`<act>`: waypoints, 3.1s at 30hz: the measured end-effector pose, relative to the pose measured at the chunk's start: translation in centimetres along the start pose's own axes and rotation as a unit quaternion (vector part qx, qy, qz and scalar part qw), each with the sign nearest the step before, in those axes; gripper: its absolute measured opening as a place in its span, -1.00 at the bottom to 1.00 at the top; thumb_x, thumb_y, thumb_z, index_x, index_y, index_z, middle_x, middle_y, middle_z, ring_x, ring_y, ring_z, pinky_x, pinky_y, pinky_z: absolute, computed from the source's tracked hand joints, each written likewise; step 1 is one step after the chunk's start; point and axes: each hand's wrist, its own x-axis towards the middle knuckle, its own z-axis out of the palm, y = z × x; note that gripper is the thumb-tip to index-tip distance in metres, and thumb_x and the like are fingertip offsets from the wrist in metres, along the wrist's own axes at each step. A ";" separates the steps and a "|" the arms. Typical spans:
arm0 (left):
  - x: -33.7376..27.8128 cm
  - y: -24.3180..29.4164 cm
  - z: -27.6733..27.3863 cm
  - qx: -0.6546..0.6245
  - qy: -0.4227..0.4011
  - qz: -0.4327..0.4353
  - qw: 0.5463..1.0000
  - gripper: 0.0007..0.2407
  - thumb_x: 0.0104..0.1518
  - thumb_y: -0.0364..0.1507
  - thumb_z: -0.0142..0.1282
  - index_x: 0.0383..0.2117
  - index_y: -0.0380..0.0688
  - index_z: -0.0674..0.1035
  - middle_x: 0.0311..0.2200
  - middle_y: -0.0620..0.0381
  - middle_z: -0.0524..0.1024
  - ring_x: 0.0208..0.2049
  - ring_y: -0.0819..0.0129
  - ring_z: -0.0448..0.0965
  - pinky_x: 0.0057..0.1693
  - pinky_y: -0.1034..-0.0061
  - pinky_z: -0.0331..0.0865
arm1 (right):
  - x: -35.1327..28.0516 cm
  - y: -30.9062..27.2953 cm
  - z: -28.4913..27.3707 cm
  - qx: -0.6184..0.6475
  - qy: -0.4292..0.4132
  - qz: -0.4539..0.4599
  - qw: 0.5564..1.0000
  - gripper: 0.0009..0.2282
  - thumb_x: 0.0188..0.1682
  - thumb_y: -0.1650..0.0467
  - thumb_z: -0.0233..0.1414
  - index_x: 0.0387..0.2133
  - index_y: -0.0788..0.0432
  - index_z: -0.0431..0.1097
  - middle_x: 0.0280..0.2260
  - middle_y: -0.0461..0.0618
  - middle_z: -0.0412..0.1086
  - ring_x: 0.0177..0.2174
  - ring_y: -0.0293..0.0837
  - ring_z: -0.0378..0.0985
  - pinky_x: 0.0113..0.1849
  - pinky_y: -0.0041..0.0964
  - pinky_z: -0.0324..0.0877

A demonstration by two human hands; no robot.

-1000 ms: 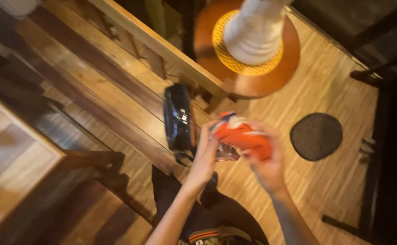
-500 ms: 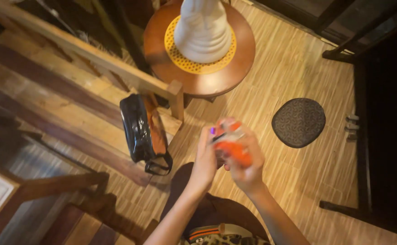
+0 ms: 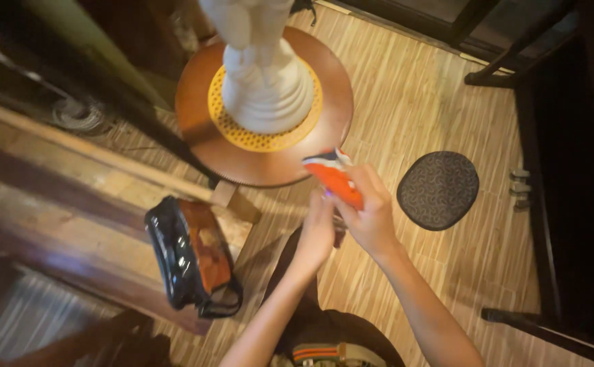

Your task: Cleaning a statue and various glassware with a cloth in a restaurant or bar.

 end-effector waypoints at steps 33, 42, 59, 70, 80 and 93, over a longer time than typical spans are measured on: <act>46.1 9.0 21.3 -0.101 0.017 0.098 0.990 -0.66 0.16 -0.42 0.30 -0.02 -0.13 0.40 -0.33 0.22 0.38 -0.40 0.56 0.35 -0.31 0.64 0.26 | 35.9 41.2 -13.3 0.251 -0.064 0.118 0.959 -0.59 0.05 0.54 0.03 0.21 0.32 0.29 0.08 0.04 0.39 0.07 -0.18 0.42 0.12 -0.29 0.30; 56.5 15.0 23.8 -0.140 0.073 0.158 0.975 -0.59 0.17 -0.40 0.21 0.04 -0.11 0.24 -0.22 0.15 0.48 -0.29 0.44 0.59 -0.11 0.53 0.52 | 52.3 44.2 -17.9 0.104 -0.165 -0.009 0.981 -0.59 0.04 0.47 0.06 0.20 0.11 0.31 0.03 -0.03 0.26 -0.06 -0.27 0.37 -0.12 -0.29 0.37; 80.3 26.2 8.5 0.043 0.307 0.226 0.923 -0.53 -0.04 -0.52 0.37 0.07 -0.07 0.52 0.01 0.17 0.54 0.03 0.39 0.56 -0.06 0.50 0.51 | 82.0 45.1 2.3 0.102 -0.412 -0.154 0.892 -0.77 -0.01 0.42 0.14 -0.08 0.14 0.45 -0.25 0.02 0.52 -0.32 -0.08 0.65 -0.27 -0.28 0.51; 89.8 29.0 4.0 -0.058 0.382 0.212 0.898 -0.55 0.00 -0.58 0.31 0.08 -0.12 0.49 0.01 0.18 0.55 0.05 0.43 0.55 -0.02 0.48 0.57 | 94.2 46.0 10.5 0.083 -0.478 -0.220 0.847 -0.76 -0.07 0.46 0.13 -0.11 0.17 0.46 -0.07 0.06 0.45 -0.27 0.07 0.62 -0.27 -0.20 0.50; 94.7 30.8 1.3 -0.061 0.493 0.178 0.849 -0.57 0.03 -0.57 0.30 0.07 -0.16 0.50 -0.03 0.13 0.59 0.07 0.36 0.58 0.06 0.43 0.56 | 100.1 46.5 16.9 0.111 -0.514 -0.274 0.806 -0.76 -0.05 0.44 0.16 -0.10 0.18 0.46 -0.11 0.09 0.51 -0.20 0.10 0.62 -0.21 -0.17 0.51; 103.4 25.3 -10.1 0.007 0.542 0.265 0.798 -0.54 0.13 -0.65 0.13 0.21 -0.18 0.39 0.16 -0.02 0.48 0.19 0.20 0.52 0.20 0.35 0.47 | 100.6 51.7 32.9 0.085 -0.426 -0.312 0.845 -0.75 -0.10 0.33 0.22 -0.18 0.16 0.50 -0.27 0.04 0.53 -0.33 0.04 0.62 -0.31 -0.19 0.48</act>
